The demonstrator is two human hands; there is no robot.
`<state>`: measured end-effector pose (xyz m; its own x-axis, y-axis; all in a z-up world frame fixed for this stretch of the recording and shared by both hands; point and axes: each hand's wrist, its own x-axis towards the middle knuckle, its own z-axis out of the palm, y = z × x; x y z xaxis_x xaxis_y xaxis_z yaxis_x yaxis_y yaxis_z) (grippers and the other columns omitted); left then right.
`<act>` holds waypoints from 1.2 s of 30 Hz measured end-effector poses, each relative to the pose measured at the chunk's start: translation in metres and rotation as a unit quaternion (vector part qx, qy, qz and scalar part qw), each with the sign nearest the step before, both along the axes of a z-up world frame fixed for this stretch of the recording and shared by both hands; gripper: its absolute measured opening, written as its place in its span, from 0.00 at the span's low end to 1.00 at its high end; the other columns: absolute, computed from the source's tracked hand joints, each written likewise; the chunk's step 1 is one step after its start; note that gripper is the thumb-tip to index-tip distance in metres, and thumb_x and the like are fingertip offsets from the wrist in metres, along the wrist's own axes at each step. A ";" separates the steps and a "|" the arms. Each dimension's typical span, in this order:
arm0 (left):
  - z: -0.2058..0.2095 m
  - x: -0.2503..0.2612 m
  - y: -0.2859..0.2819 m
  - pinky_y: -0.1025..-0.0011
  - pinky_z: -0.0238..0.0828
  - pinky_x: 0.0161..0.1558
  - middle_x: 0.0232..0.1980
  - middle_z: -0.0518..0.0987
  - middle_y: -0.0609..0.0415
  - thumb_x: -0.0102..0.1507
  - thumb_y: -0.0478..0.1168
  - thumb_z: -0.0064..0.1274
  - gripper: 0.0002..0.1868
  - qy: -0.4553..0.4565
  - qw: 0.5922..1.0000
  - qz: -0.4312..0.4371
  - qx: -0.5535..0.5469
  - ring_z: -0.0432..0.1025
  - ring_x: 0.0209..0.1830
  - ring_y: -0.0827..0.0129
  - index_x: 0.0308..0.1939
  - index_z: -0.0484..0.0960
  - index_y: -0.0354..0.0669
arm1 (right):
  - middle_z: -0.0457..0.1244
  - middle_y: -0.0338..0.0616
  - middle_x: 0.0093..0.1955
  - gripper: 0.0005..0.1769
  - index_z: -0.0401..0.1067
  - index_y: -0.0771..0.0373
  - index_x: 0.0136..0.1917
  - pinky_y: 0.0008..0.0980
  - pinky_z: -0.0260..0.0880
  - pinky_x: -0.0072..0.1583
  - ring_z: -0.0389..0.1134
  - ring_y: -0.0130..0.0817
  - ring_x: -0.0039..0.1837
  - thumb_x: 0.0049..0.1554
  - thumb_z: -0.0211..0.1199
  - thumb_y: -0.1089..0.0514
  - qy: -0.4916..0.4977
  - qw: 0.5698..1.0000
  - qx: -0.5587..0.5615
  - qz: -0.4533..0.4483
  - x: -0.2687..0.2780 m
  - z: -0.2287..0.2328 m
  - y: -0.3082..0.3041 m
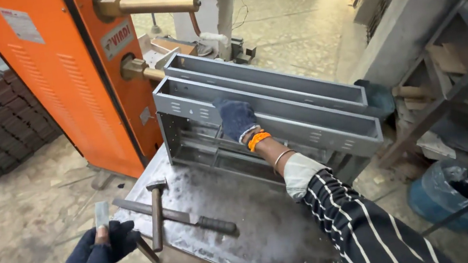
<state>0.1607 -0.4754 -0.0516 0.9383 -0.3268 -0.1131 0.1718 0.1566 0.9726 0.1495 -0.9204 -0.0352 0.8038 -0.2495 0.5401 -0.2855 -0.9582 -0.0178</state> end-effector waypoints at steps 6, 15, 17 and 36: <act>0.005 -0.002 -0.017 0.59 0.79 0.49 0.46 0.84 0.35 0.73 0.44 0.41 0.22 0.008 1.000 -0.021 0.007 0.82 0.41 0.51 0.52 0.78 0.23 | 0.70 0.53 0.46 0.25 0.74 0.58 0.59 0.50 0.73 0.44 0.73 0.53 0.45 0.46 0.62 0.64 -0.017 0.999 -0.006 0.039 0.020 -0.007 -0.018; -0.013 0.006 -0.025 0.59 0.79 0.46 0.46 0.84 0.37 0.73 0.43 0.40 0.21 0.014 1.000 -0.004 -0.008 0.82 0.39 0.50 0.51 0.78 0.24 | 0.70 0.52 0.49 0.28 0.74 0.59 0.60 0.50 0.72 0.48 0.72 0.52 0.48 0.44 0.64 0.64 -0.023 0.999 -0.018 0.034 0.019 0.002 -0.008; -0.018 0.011 -0.022 0.58 0.79 0.45 0.46 0.83 0.36 0.73 0.42 0.42 0.19 0.011 1.000 0.011 -0.022 0.81 0.38 0.50 0.52 0.77 0.25 | 0.69 0.54 0.49 0.32 0.73 0.62 0.56 0.49 0.71 0.46 0.72 0.53 0.49 0.35 0.66 0.59 -0.051 0.993 -0.109 -0.010 0.014 0.018 0.010; -0.091 0.006 0.051 0.63 0.79 0.32 0.41 0.84 0.42 0.72 0.41 0.43 0.15 0.090 0.985 0.135 -0.051 0.81 0.31 0.60 0.52 0.78 0.32 | 0.63 0.48 0.32 0.12 0.76 0.66 0.43 0.36 0.64 0.42 0.63 0.36 0.35 0.64 0.68 0.55 -0.152 0.923 0.271 0.227 -0.064 0.120 0.204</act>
<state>0.1672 -0.4243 -0.1423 0.9603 -0.0863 -0.2653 0.2789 0.3152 0.9071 0.0852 -0.7161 0.0845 0.7230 -0.2239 0.6536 0.2407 -0.8051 -0.5421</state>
